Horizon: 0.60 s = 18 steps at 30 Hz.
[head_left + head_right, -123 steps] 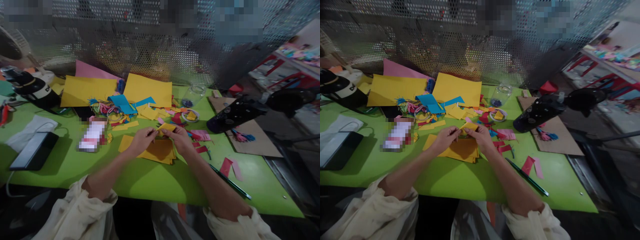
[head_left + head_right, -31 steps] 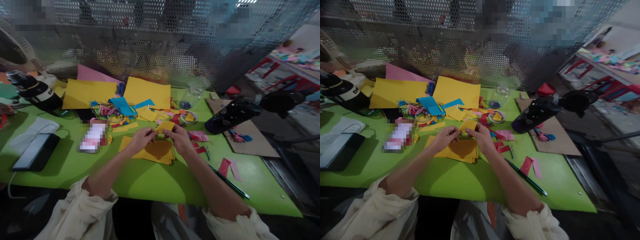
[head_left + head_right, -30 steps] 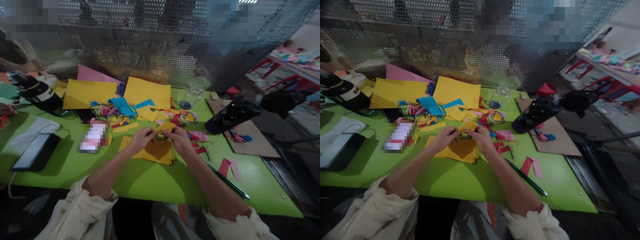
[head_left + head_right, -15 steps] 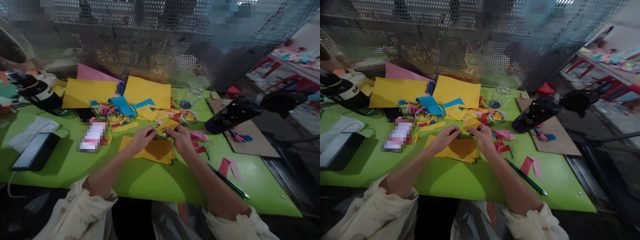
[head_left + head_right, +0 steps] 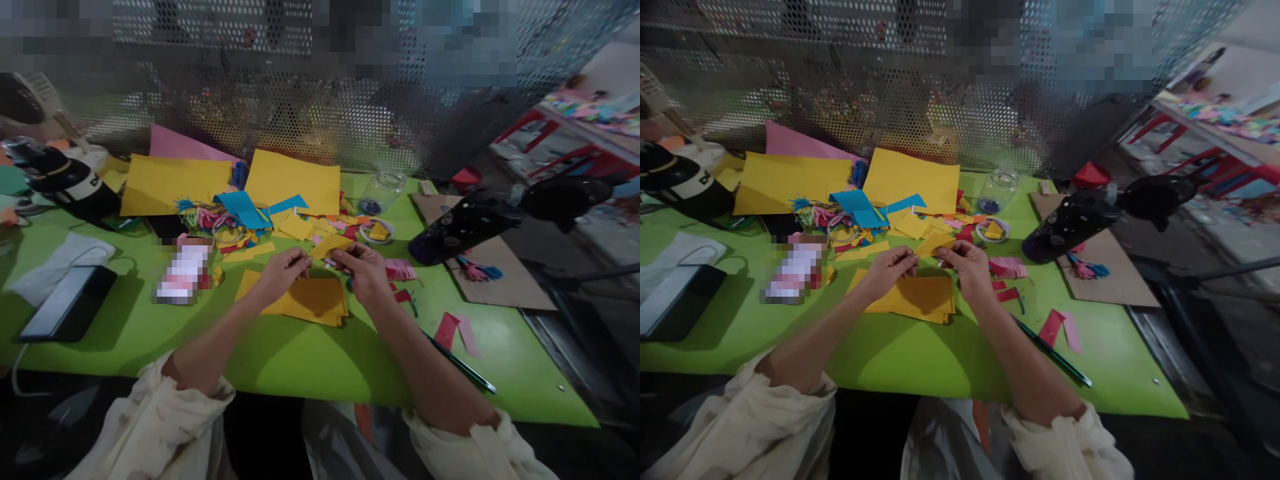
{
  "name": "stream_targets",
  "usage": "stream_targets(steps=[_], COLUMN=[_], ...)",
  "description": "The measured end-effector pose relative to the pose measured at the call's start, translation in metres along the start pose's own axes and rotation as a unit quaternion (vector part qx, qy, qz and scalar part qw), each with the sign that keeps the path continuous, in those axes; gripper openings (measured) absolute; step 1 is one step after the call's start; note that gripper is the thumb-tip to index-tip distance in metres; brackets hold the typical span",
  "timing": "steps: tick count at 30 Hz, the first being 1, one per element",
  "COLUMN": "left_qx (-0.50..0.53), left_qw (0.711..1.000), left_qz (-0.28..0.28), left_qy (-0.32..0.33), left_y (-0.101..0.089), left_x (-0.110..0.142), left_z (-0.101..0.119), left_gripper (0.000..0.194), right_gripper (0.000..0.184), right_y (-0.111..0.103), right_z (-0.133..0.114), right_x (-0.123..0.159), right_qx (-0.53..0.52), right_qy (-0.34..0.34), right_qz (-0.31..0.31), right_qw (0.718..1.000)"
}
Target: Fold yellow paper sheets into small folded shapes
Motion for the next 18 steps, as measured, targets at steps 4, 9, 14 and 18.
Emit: stream_targets(steps=[4, 9, 14, 18], left_qx=[0.016, 0.005, 0.008, 0.011], left_qw=[1.000, 1.000, 1.000, 1.000], left_qz=[0.019, 0.008, 0.014, -0.007], left_qy=[-0.004, 0.000, -0.007, -0.004], left_y=[-0.002, 0.001, -0.003, 0.002], left_x=[0.000, 0.000, -0.002, -0.003], left_z=[-0.001, -0.001, -0.007, -0.008], left_gripper=[0.026, 0.025, 0.023, 0.023], right_gripper=[0.030, 0.029, 0.030, 0.034], right_y=[0.008, 0.018, 0.000, 0.004], right_z=[0.004, 0.008, -0.004, -0.002], right_x=[0.003, 0.005, -0.002, -0.003], right_qx=[-0.014, 0.027, -0.011, 0.001], right_qy=[0.010, 0.013, -0.017, -0.016], right_qz=[-0.026, -0.066, -0.007, -0.029], right_qw=[1.000, 0.997, 1.000, 0.999])
Point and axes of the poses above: each hand's wrist, its own x-axis away from the middle knuckle, its own y-axis out of the palm, z = x × y, the point moved 8 cm from there along -x, towards the middle knuckle, and after that the axes turned 1 degree about z, right-handed, at the moved point
